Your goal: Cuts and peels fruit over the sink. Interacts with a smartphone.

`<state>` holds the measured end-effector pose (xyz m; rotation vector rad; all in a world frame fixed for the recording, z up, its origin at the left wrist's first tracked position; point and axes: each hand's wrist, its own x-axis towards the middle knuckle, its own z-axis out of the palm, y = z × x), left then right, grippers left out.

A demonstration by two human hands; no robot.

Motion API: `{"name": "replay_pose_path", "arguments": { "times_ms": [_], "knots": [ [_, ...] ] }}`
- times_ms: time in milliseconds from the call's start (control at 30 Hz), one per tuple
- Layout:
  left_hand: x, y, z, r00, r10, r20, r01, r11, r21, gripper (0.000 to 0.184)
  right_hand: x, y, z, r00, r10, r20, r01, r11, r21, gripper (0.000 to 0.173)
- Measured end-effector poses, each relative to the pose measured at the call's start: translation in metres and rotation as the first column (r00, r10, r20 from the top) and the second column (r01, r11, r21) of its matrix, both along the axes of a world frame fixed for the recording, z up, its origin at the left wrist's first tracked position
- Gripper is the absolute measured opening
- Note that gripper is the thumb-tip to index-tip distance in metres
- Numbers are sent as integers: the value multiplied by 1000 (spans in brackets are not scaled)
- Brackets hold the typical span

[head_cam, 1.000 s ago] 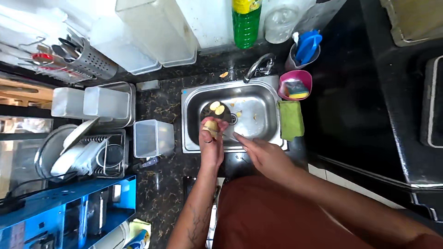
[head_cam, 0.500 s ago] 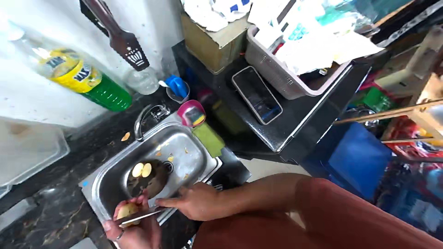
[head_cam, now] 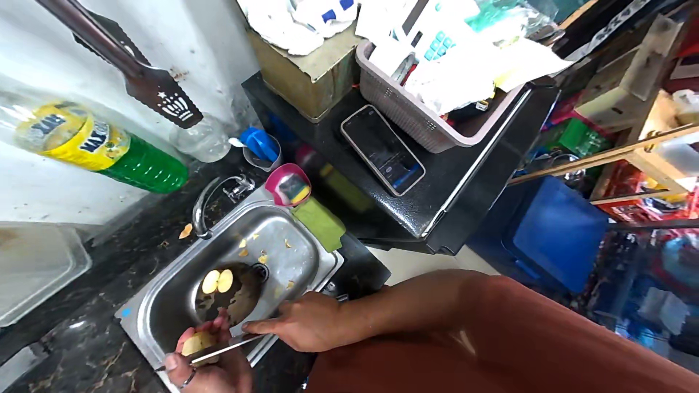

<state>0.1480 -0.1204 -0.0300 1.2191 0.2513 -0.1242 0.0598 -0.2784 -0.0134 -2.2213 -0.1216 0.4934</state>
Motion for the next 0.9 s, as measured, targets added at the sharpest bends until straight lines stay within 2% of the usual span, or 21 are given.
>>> {"name": "replay_pose_path", "arguments": {
  "times_ms": [300, 433, 533, 567, 633, 667, 733, 800, 867, 900],
  "knots": [
    [-5, 1, 3, 999, -14, 41, 15, 999, -32, 58, -5, -3, 4, 999, 21, 31, -20, 999, -29, 62],
    [-17, -8, 13, 995, -54, -89, 46, 995, -89, 55, -10, -7, 5, 1000, -26, -3, 26, 996, -83, 65],
    [-22, 2, 15, 981, -9, -195, -27, 982, -185, 57, -7, 0, 0, 1000, 22, -16, -24, 992, -127, 65],
    [-22, 3, 12, 976, 16, -218, -52, 985, -162, 60, -6, 0, -4, 999, 43, 2, -42, 987, -155, 62],
    [-23, 6, 3, 969, 54, -241, -61, 998, -21, 68, -7, -2, -9, 998, 42, 53, -30, 975, -219, 59],
    [-24, 10, -4, 966, 82, -247, -72, 996, 50, 72, -7, -3, -10, 997, 14, 71, 3, 972, -236, 59],
    [-24, 22, -14, 943, 121, -311, -100, 991, 84, 81, -3, -8, -14, 994, -86, 72, 100, 968, -232, 57],
    [-24, 35, -15, 905, 111, -411, -104, 994, 40, 87, 8, -18, -29, 988, -154, -9, 146, 955, -259, 58],
    [-28, 45, -21, 888, 78, -454, -49, 996, 77, 77, 16, -29, -43, 964, -154, -219, 68, 932, -356, 65],
    [-30, 51, -26, 892, 36, -450, 26, 991, 130, 67, 17, -33, -48, 945, -168, -280, 49, 920, -390, 65]
  ]
}}
